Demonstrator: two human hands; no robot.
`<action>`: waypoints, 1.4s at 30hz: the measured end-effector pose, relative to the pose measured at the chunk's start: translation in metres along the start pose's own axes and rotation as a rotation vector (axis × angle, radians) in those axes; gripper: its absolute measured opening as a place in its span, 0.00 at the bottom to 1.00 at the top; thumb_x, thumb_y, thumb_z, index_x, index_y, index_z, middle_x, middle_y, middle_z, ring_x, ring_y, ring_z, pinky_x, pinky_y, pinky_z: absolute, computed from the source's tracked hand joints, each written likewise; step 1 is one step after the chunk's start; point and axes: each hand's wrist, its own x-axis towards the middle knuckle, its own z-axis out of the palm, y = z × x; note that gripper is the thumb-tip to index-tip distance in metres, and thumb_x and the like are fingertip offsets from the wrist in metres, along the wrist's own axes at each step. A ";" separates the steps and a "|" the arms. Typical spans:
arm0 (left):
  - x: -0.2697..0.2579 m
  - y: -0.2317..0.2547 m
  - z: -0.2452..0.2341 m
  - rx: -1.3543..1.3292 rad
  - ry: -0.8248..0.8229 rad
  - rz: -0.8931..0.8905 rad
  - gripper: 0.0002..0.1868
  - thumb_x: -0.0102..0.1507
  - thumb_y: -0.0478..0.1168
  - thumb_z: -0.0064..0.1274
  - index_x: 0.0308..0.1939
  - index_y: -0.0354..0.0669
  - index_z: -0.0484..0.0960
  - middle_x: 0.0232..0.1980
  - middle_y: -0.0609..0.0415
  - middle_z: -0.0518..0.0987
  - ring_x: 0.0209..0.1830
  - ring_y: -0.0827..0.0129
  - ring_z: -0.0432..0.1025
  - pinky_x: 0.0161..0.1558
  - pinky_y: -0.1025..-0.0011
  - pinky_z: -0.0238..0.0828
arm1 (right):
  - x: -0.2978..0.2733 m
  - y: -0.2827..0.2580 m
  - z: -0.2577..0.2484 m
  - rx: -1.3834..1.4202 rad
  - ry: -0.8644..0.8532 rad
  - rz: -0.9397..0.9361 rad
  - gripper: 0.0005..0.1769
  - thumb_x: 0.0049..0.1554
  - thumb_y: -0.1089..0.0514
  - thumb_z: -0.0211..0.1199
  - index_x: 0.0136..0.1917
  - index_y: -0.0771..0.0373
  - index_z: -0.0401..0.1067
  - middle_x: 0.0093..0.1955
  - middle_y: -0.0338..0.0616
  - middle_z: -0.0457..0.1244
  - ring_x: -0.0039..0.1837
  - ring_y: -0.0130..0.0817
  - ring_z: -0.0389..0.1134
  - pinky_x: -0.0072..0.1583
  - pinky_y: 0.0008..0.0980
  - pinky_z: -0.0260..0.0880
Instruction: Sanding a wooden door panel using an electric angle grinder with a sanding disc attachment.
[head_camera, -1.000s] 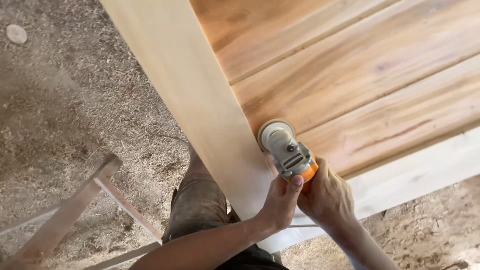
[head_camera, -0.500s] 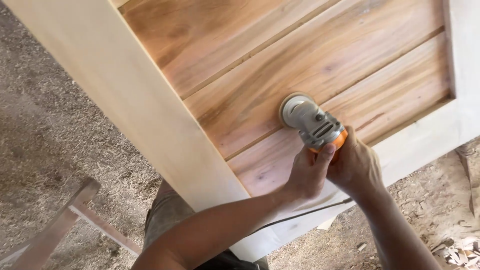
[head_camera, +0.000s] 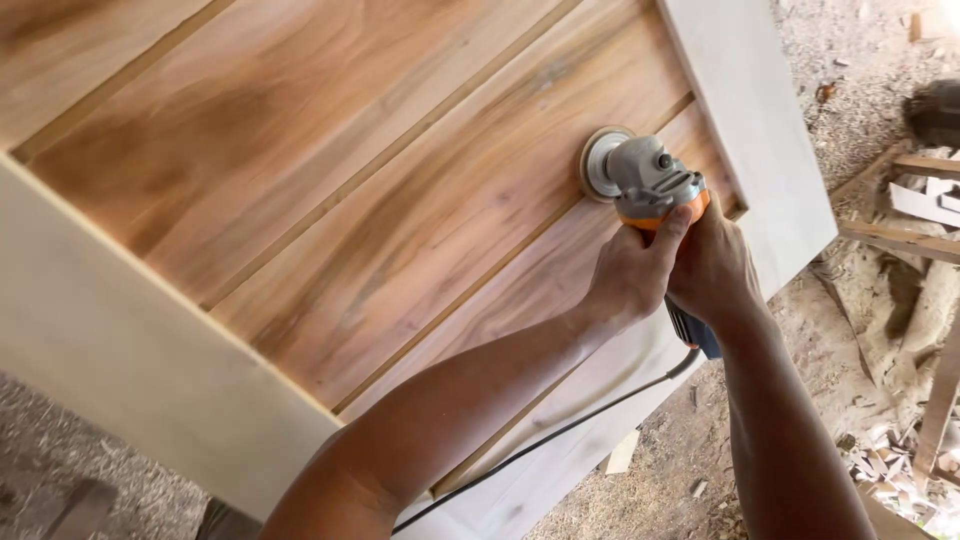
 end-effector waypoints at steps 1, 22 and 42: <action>0.009 0.005 0.004 0.047 -0.024 -0.040 0.51 0.62 0.78 0.35 0.55 0.27 0.78 0.47 0.37 0.84 0.51 0.54 0.80 0.50 0.60 0.75 | 0.006 0.007 -0.003 0.006 0.009 0.018 0.28 0.57 0.53 0.66 0.63 0.68 0.58 0.45 0.66 0.68 0.46 0.66 0.71 0.45 0.57 0.70; 0.139 0.085 -0.044 0.179 -0.133 0.069 0.55 0.56 0.81 0.22 0.49 0.31 0.80 0.36 0.42 0.87 0.32 0.59 0.88 0.27 0.61 0.84 | 0.136 -0.010 -0.016 0.103 0.081 -0.204 0.38 0.52 0.52 0.78 0.68 0.68 0.64 0.57 0.57 0.70 0.55 0.48 0.74 0.54 0.46 0.76; -0.151 -0.006 -0.195 -0.258 0.181 0.061 0.41 0.66 0.72 0.39 0.59 0.37 0.77 0.40 0.55 0.79 0.36 0.75 0.72 0.36 0.71 0.71 | -0.043 -0.226 0.062 -0.001 -0.272 -0.120 0.33 0.47 0.46 0.71 0.57 0.64 0.60 0.36 0.61 0.69 0.40 0.64 0.72 0.41 0.57 0.71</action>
